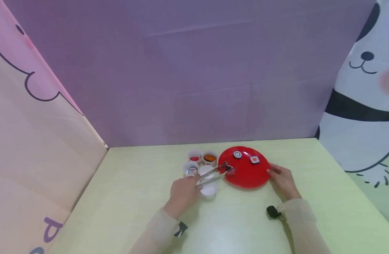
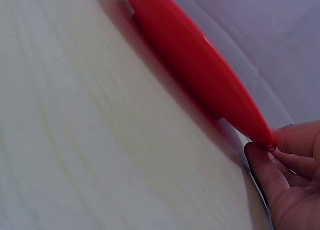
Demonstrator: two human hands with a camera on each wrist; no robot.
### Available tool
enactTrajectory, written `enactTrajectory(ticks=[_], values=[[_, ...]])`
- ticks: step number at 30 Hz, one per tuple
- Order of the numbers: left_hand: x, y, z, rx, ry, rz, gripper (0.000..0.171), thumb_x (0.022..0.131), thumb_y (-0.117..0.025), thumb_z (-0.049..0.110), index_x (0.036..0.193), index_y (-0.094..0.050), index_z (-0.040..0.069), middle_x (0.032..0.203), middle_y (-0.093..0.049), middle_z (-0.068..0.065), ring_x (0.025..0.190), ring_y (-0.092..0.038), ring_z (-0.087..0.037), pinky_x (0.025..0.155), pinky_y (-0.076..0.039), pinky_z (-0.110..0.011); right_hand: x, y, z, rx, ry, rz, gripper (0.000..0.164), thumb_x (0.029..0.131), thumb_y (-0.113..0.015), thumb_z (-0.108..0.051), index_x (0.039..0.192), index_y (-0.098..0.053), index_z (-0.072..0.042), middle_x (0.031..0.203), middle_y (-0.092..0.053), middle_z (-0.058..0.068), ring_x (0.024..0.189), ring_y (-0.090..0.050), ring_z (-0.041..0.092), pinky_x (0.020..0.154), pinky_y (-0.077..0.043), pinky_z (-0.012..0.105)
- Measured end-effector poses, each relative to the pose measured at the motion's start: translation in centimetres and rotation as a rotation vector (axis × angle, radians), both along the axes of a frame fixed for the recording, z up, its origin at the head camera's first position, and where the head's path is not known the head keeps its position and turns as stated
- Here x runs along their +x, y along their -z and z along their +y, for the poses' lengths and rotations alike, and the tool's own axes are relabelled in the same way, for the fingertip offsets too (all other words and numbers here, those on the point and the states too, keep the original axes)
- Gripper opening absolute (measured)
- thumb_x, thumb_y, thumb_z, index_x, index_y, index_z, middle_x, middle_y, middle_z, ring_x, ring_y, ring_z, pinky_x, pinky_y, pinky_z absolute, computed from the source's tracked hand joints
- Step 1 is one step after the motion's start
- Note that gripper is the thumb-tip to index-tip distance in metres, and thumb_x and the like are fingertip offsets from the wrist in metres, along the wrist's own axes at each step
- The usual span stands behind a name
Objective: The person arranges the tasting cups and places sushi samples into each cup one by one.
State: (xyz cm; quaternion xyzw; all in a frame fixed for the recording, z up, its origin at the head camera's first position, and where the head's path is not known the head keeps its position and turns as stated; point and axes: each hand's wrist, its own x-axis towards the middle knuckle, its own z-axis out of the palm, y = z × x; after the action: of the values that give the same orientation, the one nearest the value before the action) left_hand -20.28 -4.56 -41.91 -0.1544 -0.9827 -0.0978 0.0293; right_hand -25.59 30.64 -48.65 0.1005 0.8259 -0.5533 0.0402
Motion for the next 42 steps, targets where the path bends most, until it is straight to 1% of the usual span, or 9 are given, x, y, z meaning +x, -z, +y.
enactTrajectory(ticks=[4,9,16,21,24,29,33,40,42], values=[[0.1,0.0,-1.0,0.047,-0.023,-0.020,0.042,0.088,-0.064,0.033,0.126,-0.060,0.016,0.084,-0.067,-0.004,0.057,-0.051,-0.016,0.048,-0.038,-0.029,-0.1,0.2,-0.1,0.012,0.006,-0.010,0.050,0.100,-0.045,-0.023,0.142,-0.035,0.002,0.143,-0.039,0.023,0.129,-0.039,0.035,0.094,-0.046,0.028],[0.4,0.3,-2.2,0.049,-0.029,-0.016,0.039,0.087,-0.065,0.033,0.122,-0.062,0.014,0.080,-0.064,-0.004,0.059,-0.054,-0.019,0.049,-0.039,-0.030,-0.2,0.4,-0.1,0.014,0.007,-0.013,0.050,0.100,-0.045,-0.022,0.142,-0.035,0.002,0.143,-0.039,0.023,0.129,-0.039,0.035,0.096,-0.045,0.032],[0.5,0.6,-3.3,0.033,-0.002,0.038,0.032,0.086,-0.066,0.029,0.115,-0.062,0.014,0.079,-0.064,-0.003,0.056,-0.052,-0.017,0.047,-0.038,-0.028,-0.1,0.3,-0.1,0.025,0.007,-0.003,0.049,0.100,-0.045,-0.021,0.142,-0.035,0.004,0.143,-0.039,0.024,0.129,-0.039,0.035,0.098,-0.043,0.037],[0.6,0.3,-3.7,0.037,-0.003,0.069,0.036,0.086,-0.067,0.029,0.118,-0.062,0.014,0.081,-0.066,-0.004,0.055,-0.052,-0.018,0.046,-0.038,-0.028,-0.1,0.2,-0.1,0.019,0.010,-0.011,0.050,0.100,-0.044,-0.022,0.143,-0.034,0.002,0.144,-0.038,0.023,0.130,-0.037,0.036,0.101,-0.039,0.042],[0.8,0.0,-3.9,0.047,-0.015,0.066,0.038,0.086,-0.066,0.029,0.120,-0.062,0.014,0.086,-0.068,-0.006,0.058,-0.055,-0.019,0.047,-0.039,-0.028,-0.1,0.3,-0.1,0.017,0.005,-0.015,0.050,0.100,-0.044,-0.022,0.143,-0.034,0.002,0.144,-0.038,0.022,0.130,-0.037,0.035,0.100,-0.041,0.039],[1.1,-0.3,-4.5,0.057,-0.040,0.057,0.039,0.086,-0.066,0.028,0.122,-0.062,0.014,0.093,-0.069,-0.007,0.062,-0.058,-0.020,0.049,-0.041,-0.030,-0.1,0.4,0.0,0.008,0.007,-0.013,0.050,0.100,-0.044,-0.023,0.143,-0.035,0.002,0.144,-0.038,0.022,0.129,-0.039,0.035,0.093,-0.046,0.028],[1.4,-0.4,-5.2,0.049,-0.059,0.063,0.037,0.086,-0.066,0.029,0.120,-0.063,0.014,0.090,-0.069,-0.006,0.061,-0.058,-0.020,0.048,-0.041,-0.030,-0.1,0.5,-0.1,0.001,0.006,-0.003,0.049,0.100,-0.045,-0.022,0.142,-0.035,0.002,0.143,-0.039,0.023,0.128,-0.040,0.034,0.089,-0.047,0.021],[1.8,-0.1,-6.3,0.049,-0.054,0.098,0.035,0.085,-0.068,0.027,0.116,-0.064,0.011,0.083,-0.067,-0.005,0.060,-0.057,-0.019,0.048,-0.040,-0.029,-0.3,0.4,-0.1,0.003,0.009,-0.022,0.051,0.101,-0.044,-0.024,0.144,-0.032,0.001,0.145,-0.036,0.022,0.131,-0.037,0.036,0.102,-0.038,0.042],[1.8,0.0,-6.4,0.051,-0.049,0.101,0.035,0.085,-0.068,0.025,0.116,-0.064,0.011,0.083,-0.067,-0.005,0.059,-0.057,-0.018,0.048,-0.040,-0.029,-0.3,0.5,-0.1,-0.002,0.017,-0.031,0.052,0.101,-0.044,-0.025,0.144,-0.032,0.001,0.146,-0.036,0.022,0.131,-0.036,0.036,0.104,-0.037,0.044]])
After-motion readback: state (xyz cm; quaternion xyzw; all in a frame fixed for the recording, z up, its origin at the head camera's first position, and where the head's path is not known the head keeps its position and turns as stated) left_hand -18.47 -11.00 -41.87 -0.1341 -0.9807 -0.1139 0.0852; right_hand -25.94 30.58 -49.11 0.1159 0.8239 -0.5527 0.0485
